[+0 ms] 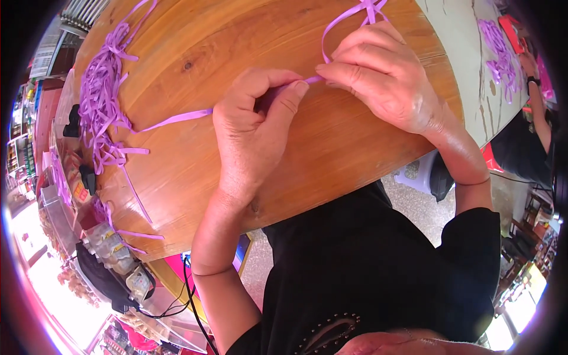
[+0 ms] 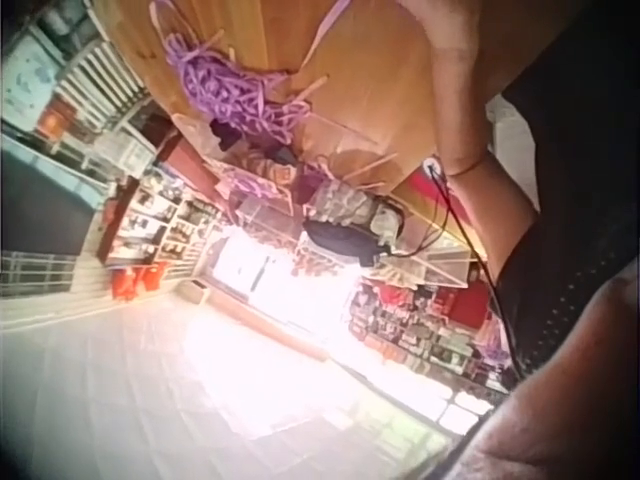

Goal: The person ties knots in purple ribbons by hand, forming loops and pulling the ends through to create a series of knots along the length of each ribbon.

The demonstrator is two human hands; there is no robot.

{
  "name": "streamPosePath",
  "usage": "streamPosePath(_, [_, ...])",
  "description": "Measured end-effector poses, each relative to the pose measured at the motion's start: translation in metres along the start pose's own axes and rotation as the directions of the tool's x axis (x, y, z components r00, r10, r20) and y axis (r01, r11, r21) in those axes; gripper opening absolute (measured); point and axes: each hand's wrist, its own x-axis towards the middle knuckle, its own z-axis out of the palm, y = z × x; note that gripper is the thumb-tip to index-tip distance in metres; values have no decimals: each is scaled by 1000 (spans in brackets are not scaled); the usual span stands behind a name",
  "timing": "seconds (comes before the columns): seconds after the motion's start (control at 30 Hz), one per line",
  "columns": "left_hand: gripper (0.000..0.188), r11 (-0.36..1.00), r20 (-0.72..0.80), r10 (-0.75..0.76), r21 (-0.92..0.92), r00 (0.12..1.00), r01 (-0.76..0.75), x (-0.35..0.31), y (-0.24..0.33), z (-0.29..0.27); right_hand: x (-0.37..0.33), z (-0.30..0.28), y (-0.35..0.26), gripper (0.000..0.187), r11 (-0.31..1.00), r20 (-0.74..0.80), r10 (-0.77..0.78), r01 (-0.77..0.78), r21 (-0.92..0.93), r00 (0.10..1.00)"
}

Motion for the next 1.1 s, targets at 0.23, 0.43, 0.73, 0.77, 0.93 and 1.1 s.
streamPosePath(0.23, [6, 968, -21, 231, 103, 973, -227, 11, 0, 1, 9, -1, -3, 16, 979, 111, 125, -141, 150, 986])
streamPosePath(0.43, [8, 976, 11, -16, -217, 1000, 18, 8, 2, 6, 6, -5, -5, 9, 378, 459, 399, -599, 706, 794])
streamPosePath(0.73, [13, 837, -59, 79, -539, 995, -99, -3, 1, 18, 0, 8, -13, 24, -68, 385, 451, -399, 915, 806])
streamPosePath(0.77, [13, 836, -59, 79, -539, 995, -99, -4, 0, 18, 0, 9, -13, 24, -67, 385, 451, -399, 914, 805])
streamPosePath(0.93, [13, 968, -124, 174, -158, 977, -193, -5, -2, 19, 2, 8, -15, 27, 45, 345, 518, -428, 903, 783])
streamPosePath(1.1, [12, 971, -137, 174, -141, 975, -193, -2, -7, 20, 5, 9, -12, 27, 421, 195, 517, -446, 790, 833])
